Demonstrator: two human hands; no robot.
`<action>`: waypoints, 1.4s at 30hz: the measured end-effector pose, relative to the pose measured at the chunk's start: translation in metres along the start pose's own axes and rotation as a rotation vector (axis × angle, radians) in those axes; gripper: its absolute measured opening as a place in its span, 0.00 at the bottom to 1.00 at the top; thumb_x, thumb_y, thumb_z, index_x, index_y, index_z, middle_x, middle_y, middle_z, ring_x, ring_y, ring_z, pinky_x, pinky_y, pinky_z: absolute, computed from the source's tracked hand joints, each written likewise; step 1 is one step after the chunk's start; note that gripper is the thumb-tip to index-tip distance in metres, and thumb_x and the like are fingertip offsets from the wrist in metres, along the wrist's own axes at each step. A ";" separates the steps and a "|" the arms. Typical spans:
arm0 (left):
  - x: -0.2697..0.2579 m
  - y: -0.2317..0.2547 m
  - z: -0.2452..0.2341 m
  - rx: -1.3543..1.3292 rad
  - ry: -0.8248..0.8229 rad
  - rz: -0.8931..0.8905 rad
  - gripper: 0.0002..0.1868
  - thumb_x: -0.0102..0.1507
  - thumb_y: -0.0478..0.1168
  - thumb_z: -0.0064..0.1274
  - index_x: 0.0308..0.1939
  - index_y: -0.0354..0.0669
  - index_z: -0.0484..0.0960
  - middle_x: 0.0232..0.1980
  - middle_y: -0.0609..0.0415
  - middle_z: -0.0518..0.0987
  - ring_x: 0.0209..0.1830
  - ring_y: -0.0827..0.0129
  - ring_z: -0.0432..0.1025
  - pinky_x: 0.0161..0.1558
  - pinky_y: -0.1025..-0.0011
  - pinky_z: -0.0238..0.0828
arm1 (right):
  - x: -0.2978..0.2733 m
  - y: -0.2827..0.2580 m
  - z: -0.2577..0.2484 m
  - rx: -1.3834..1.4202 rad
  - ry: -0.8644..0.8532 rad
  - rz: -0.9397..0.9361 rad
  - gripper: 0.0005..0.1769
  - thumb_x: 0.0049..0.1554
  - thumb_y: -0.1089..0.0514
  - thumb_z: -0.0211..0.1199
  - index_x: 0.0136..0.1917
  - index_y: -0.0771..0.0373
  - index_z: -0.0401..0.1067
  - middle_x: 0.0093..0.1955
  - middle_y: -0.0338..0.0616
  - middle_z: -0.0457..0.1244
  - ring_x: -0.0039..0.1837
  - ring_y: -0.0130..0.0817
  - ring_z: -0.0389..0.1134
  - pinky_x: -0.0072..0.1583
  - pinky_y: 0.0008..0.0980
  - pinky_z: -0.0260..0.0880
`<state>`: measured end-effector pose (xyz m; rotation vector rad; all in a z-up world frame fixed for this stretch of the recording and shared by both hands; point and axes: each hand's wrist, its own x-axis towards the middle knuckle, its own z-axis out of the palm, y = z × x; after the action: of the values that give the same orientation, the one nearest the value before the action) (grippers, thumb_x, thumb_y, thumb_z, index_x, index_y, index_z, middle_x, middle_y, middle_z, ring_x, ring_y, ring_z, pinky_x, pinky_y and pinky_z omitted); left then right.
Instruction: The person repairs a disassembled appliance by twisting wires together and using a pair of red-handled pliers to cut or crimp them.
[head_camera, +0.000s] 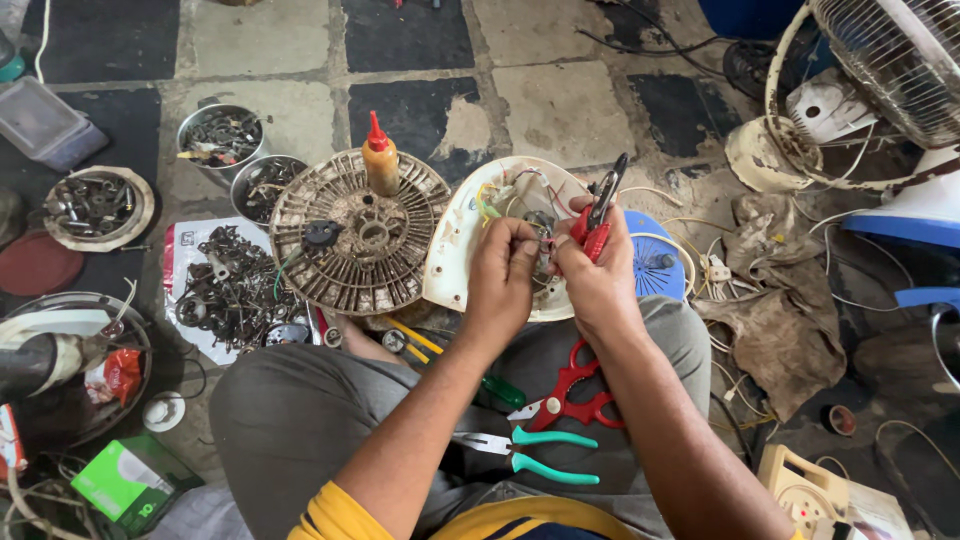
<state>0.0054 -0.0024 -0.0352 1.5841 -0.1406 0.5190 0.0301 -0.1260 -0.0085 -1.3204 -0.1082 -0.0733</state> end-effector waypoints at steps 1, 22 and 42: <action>0.000 -0.005 0.003 -0.066 -0.023 -0.092 0.02 0.69 0.30 0.47 0.44 0.38 0.72 0.38 0.54 0.73 0.36 0.69 0.68 0.38 0.72 0.69 | 0.000 0.002 -0.001 0.019 0.002 -0.003 0.23 0.59 0.74 0.56 0.66 0.65 0.60 0.47 0.43 0.62 0.41 0.27 0.65 0.42 0.27 0.68; -0.003 -0.035 -0.005 -0.614 0.078 -0.363 0.03 0.67 0.28 0.53 0.44 0.36 0.75 0.40 0.51 0.80 0.38 0.74 0.76 0.44 0.76 0.77 | -0.031 -0.020 -0.039 -0.755 -0.113 -0.244 0.29 0.56 0.65 0.66 0.70 0.64 0.65 0.49 0.42 0.65 0.51 0.27 0.66 0.55 0.26 0.69; -0.003 0.007 0.008 -0.260 0.014 -0.015 0.13 0.66 0.24 0.50 0.39 0.42 0.62 0.37 0.58 0.71 0.33 0.80 0.63 0.33 0.78 0.65 | -0.007 -0.029 -0.002 -0.722 -0.194 -0.420 0.18 0.59 0.69 0.61 0.62 0.66 0.65 0.48 0.43 0.66 0.50 0.28 0.69 0.55 0.28 0.70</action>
<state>0.0015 -0.0117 -0.0301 1.3266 -0.1789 0.4796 0.0203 -0.1354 0.0177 -2.0059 -0.5648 -0.3668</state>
